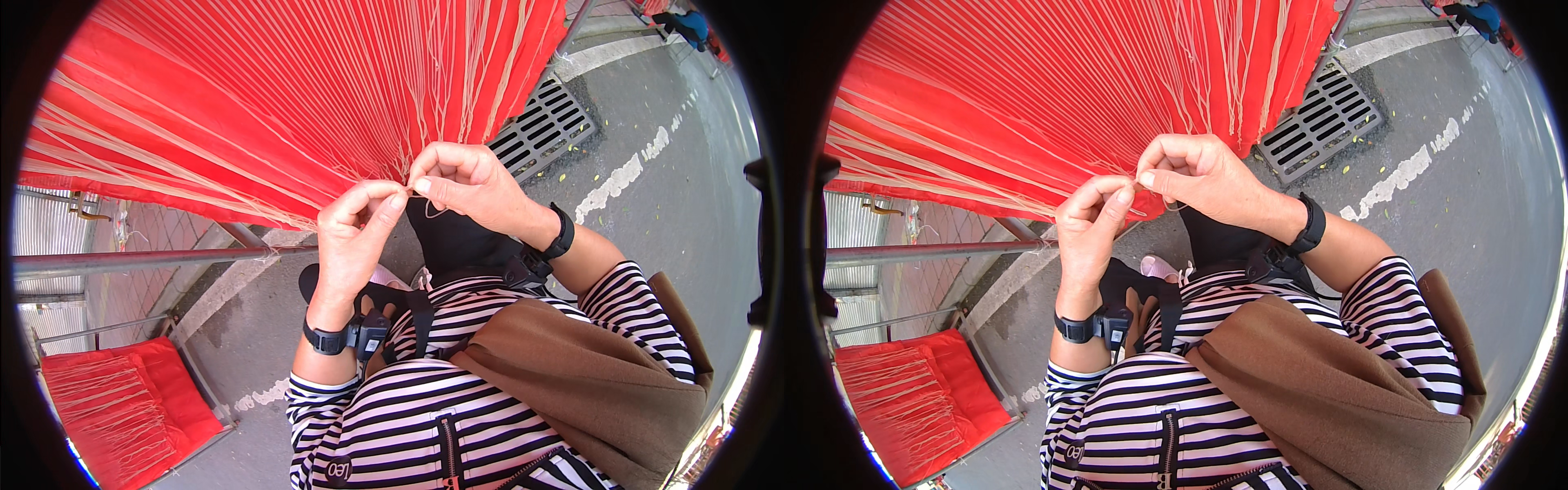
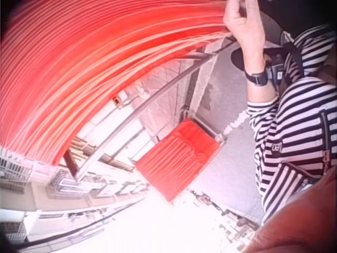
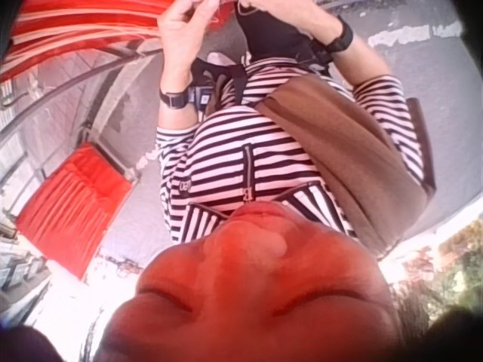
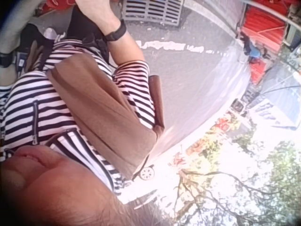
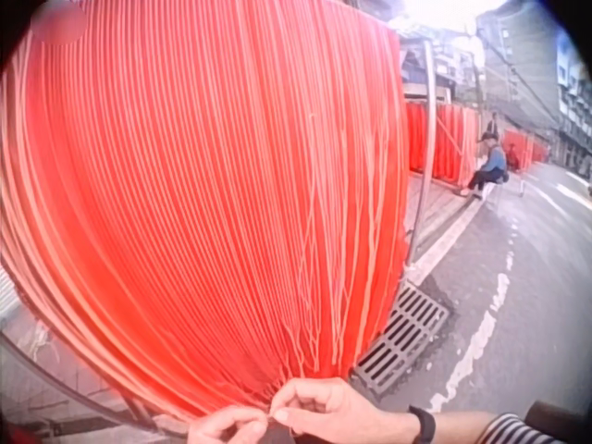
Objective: The person repeatedly pulls white threads through a red warp on a loom, using both hands to separate and guide the threads. The hands work in a continuous cycle of pulling and adjusting the threads to maintain tension and alignment.
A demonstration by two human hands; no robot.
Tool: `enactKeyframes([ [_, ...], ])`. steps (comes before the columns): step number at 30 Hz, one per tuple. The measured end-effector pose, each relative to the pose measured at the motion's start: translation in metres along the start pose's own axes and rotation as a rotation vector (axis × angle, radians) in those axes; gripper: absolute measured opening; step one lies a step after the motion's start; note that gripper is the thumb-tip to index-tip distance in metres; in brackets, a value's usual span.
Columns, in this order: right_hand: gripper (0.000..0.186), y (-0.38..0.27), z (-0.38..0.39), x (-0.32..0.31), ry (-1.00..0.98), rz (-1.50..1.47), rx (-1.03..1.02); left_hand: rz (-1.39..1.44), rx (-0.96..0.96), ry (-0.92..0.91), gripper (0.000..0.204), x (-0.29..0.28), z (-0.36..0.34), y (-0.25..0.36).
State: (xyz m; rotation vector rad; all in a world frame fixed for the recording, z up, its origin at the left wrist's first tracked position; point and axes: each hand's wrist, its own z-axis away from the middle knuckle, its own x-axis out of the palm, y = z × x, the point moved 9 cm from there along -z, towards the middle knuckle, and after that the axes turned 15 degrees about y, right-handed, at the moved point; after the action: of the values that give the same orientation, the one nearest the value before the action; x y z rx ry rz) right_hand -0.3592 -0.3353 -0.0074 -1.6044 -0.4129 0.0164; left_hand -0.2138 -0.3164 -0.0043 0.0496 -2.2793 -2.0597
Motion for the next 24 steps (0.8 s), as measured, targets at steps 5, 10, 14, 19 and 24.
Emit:
enactKeyframes([
  [5,0.015,0.007,0.000,0.003,-0.018,0.056,0.010,0.100,-0.144,-0.020,0.014,-0.006,0.001,-0.013],
  [10,0.016,0.010,0.000,0.010,-0.053,0.069,0.012,0.216,-0.184,-0.041,0.016,-0.009,-0.001,-0.018],
  [14,0.013,0.007,0.000,0.012,-0.043,0.185,-0.021,0.102,-0.132,0.027,0.016,-0.011,0.002,-0.019],
  [19,0.007,-0.003,0.003,0.011,0.026,0.391,-0.145,0.001,-0.056,0.048,0.016,-0.014,0.007,-0.012],
  [24,0.006,0.001,0.001,0.012,0.047,0.231,-0.107,0.006,-0.084,-0.011,0.015,-0.011,0.011,-0.016],
])
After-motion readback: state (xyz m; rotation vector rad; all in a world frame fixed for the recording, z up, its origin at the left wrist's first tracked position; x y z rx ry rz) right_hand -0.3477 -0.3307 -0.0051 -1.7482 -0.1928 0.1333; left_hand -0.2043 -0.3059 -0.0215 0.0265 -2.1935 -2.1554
